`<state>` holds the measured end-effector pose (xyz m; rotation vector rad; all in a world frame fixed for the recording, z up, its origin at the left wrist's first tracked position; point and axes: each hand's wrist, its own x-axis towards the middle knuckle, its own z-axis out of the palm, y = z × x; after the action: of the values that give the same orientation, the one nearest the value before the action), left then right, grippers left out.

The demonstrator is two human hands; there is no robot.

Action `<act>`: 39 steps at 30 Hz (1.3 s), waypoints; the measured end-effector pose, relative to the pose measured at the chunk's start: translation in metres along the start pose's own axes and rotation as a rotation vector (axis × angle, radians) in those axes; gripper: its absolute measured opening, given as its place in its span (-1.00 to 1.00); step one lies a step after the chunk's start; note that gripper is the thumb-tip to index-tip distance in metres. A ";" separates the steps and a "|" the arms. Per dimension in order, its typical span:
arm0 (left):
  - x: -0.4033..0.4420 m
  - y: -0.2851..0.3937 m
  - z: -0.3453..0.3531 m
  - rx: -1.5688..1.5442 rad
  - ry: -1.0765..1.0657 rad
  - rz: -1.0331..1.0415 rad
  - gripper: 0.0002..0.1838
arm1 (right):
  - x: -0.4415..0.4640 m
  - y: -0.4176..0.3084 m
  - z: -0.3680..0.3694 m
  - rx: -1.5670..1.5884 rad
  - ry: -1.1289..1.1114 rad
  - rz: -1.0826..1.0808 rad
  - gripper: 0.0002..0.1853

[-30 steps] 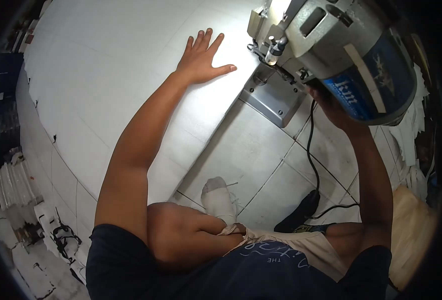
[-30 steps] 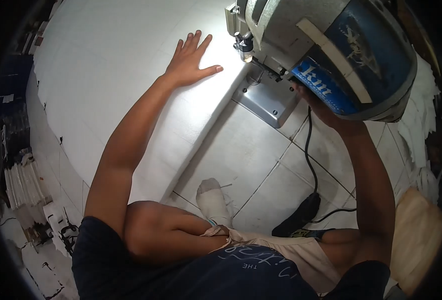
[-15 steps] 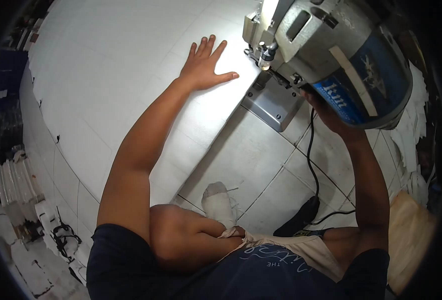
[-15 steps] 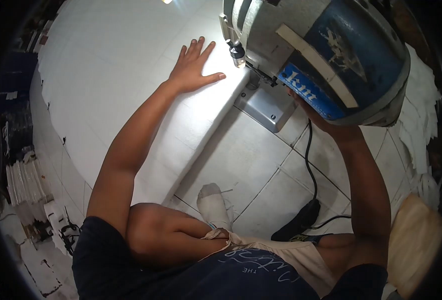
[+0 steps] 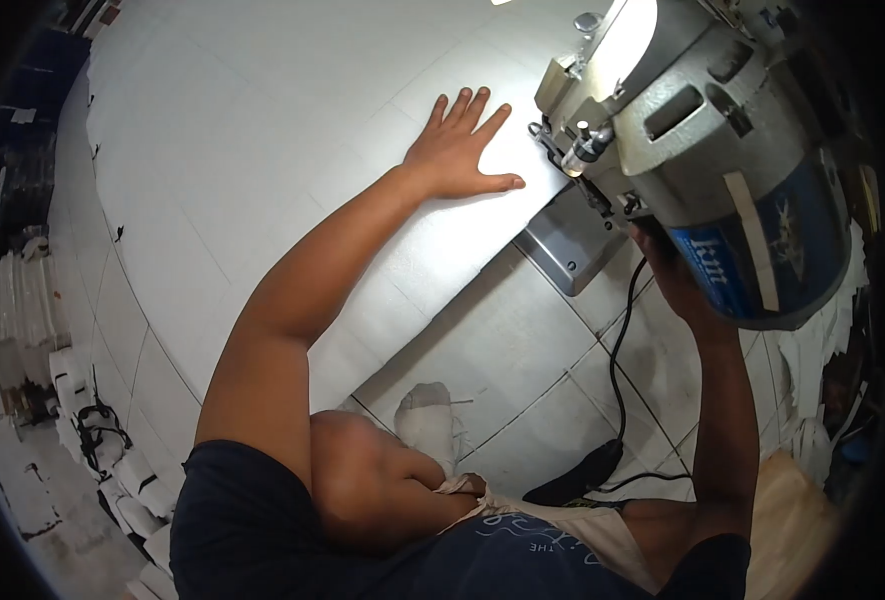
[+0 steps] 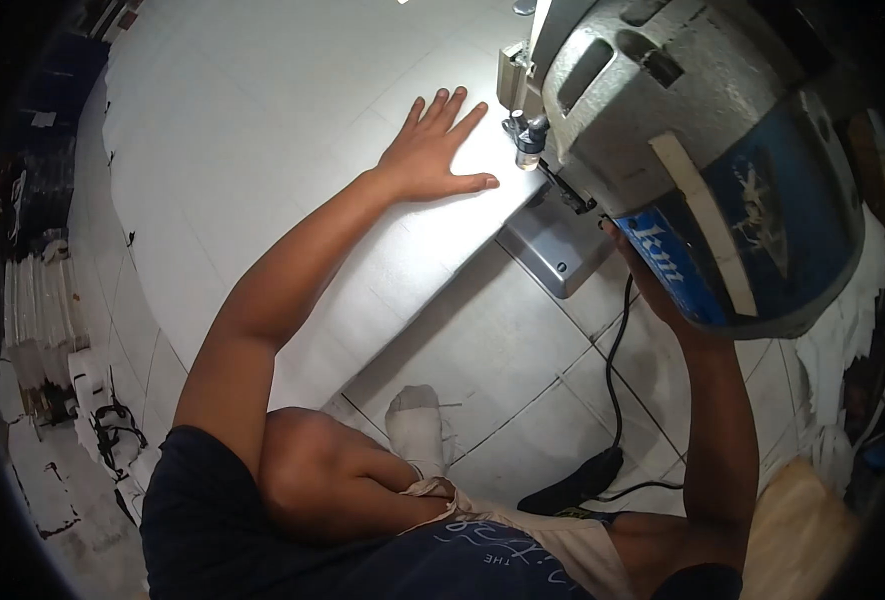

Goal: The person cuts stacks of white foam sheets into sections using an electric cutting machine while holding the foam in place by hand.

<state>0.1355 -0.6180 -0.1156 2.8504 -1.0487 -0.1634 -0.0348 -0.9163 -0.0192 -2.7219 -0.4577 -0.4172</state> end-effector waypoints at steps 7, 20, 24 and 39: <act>0.000 0.000 0.003 -0.041 0.025 0.008 0.23 | 0.004 0.006 0.010 -0.497 0.061 -0.215 -0.33; 0.005 -0.017 -0.005 -0.190 0.039 0.027 0.15 | -0.013 0.034 0.040 -0.956 0.000 -0.426 -0.23; -0.008 -0.048 -0.021 0.059 0.178 -0.270 0.05 | -0.010 0.031 0.038 -0.908 0.063 -0.307 -0.35; -0.016 -0.048 0.002 -0.028 0.195 -0.333 0.09 | 0.013 0.007 0.034 -1.223 -0.159 -0.350 -0.28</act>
<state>0.1537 -0.5710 -0.1223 2.9197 -0.5290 0.0749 -0.0126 -0.9056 -0.0471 -3.8696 -0.9750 -0.7585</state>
